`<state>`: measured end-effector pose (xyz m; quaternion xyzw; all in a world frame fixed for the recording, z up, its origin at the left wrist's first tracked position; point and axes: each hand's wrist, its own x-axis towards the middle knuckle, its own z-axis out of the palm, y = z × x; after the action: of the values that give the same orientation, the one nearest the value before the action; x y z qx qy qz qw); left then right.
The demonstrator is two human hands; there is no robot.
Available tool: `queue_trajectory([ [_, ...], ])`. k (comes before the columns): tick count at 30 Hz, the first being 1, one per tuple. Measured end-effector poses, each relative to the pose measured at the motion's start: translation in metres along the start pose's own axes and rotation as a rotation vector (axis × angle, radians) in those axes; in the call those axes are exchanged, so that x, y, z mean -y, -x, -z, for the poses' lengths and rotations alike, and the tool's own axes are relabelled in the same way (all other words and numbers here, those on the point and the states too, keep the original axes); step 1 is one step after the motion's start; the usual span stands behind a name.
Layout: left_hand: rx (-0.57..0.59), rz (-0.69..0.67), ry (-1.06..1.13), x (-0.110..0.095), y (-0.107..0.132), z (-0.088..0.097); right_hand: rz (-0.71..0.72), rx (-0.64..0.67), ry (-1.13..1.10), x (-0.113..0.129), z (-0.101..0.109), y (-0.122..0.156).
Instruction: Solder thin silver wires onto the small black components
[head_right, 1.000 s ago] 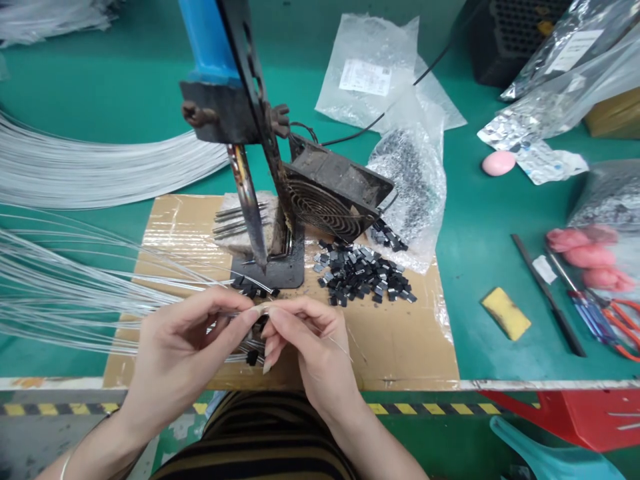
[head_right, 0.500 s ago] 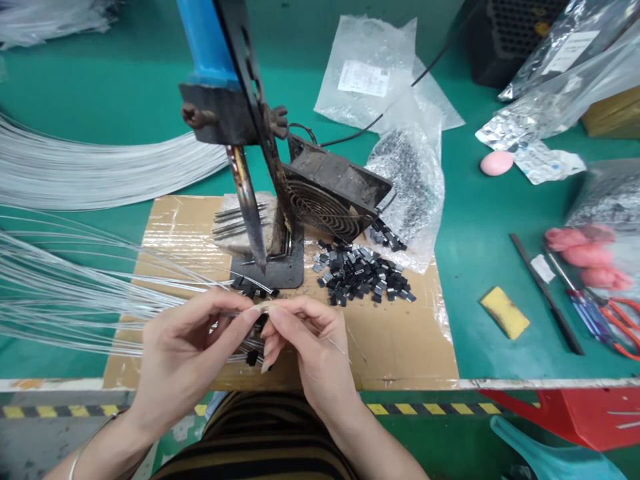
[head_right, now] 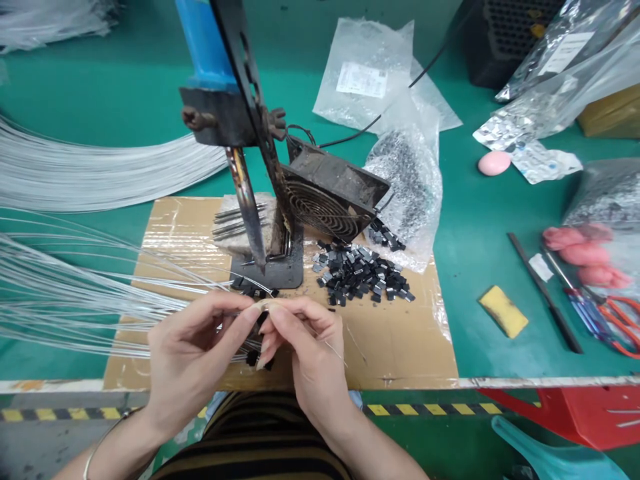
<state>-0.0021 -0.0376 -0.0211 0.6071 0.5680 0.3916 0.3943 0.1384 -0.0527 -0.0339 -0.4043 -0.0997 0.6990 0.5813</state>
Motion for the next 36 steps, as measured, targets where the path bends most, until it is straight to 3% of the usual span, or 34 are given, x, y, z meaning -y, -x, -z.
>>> queue_trajectory([
  [8,-0.010,0.081,0.074,-0.003,-0.006,0.002,0.052,0.025,0.142,0.000,0.011,0.001],
  [36,-0.024,-0.031,-0.021,-0.002,-0.002,0.001,0.102,0.014,0.239,0.000,0.011,0.003],
])
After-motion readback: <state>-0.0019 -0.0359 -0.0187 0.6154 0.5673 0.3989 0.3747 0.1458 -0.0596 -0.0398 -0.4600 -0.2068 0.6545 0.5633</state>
